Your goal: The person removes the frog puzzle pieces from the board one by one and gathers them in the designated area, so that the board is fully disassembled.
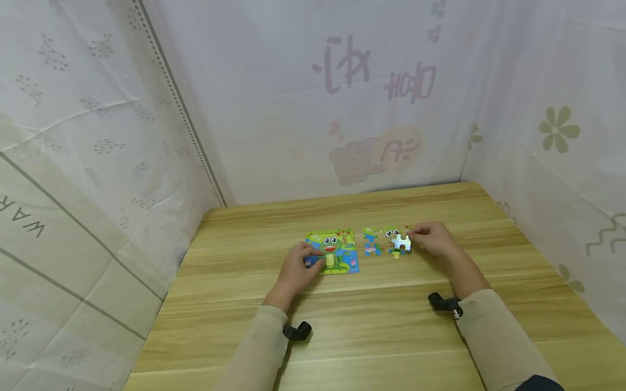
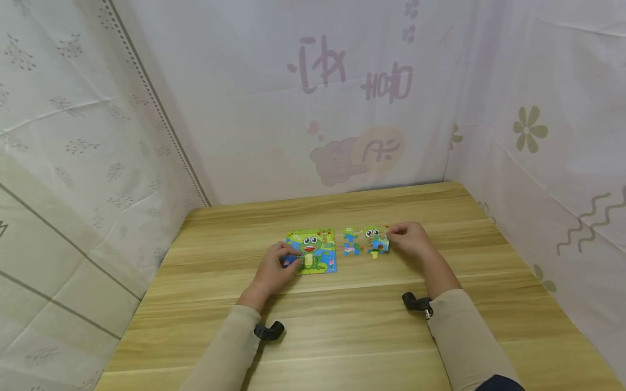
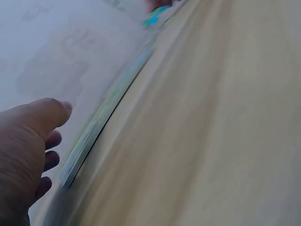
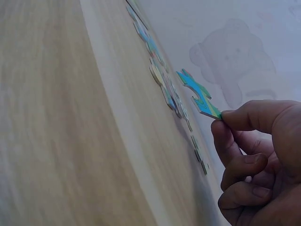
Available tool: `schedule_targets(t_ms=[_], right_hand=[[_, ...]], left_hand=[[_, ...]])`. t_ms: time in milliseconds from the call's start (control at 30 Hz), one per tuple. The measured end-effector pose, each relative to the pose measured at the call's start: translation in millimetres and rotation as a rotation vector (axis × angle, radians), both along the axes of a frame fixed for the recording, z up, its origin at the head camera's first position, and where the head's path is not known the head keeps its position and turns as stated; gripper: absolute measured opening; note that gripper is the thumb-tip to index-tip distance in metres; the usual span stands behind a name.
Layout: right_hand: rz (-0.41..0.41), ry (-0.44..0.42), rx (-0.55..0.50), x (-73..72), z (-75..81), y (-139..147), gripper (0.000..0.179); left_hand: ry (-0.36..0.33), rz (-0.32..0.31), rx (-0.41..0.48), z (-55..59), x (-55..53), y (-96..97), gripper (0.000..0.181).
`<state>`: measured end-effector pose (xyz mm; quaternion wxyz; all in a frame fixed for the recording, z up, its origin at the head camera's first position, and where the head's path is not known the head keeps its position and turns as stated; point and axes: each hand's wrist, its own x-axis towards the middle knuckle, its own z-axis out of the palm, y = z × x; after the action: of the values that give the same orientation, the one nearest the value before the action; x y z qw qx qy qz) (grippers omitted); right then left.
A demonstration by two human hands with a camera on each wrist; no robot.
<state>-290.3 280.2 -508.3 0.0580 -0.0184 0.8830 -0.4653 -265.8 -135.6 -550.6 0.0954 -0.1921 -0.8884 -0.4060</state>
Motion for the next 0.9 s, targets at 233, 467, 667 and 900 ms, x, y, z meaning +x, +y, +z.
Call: schedule_targets(t_ms=[233,467,667,900], right_hand=[[-0.019,0.015,0.022,-1.1,-5.0,12,0.029],[-0.043,0.014,0.031,-0.7,-5.4,21,0.028],[-0.040,0.002,0.038,1.3,-4.9,27,0.030],[-0.065,-0.035,0.000,0.4,-9.4,33,0.031]], left_hand=[[-0.032,0.006,0.049,2.7,-1.9,-27.8,0.016],[-0.046,-0.009,0.048,0.4,-3.5,-41.1,0.021],[-0.070,-0.018,0.028,-0.3,-4.7,-44.7,0.024],[-0.060,0.003,0.014,-3.3,-6.3,-47.9,0.022]])
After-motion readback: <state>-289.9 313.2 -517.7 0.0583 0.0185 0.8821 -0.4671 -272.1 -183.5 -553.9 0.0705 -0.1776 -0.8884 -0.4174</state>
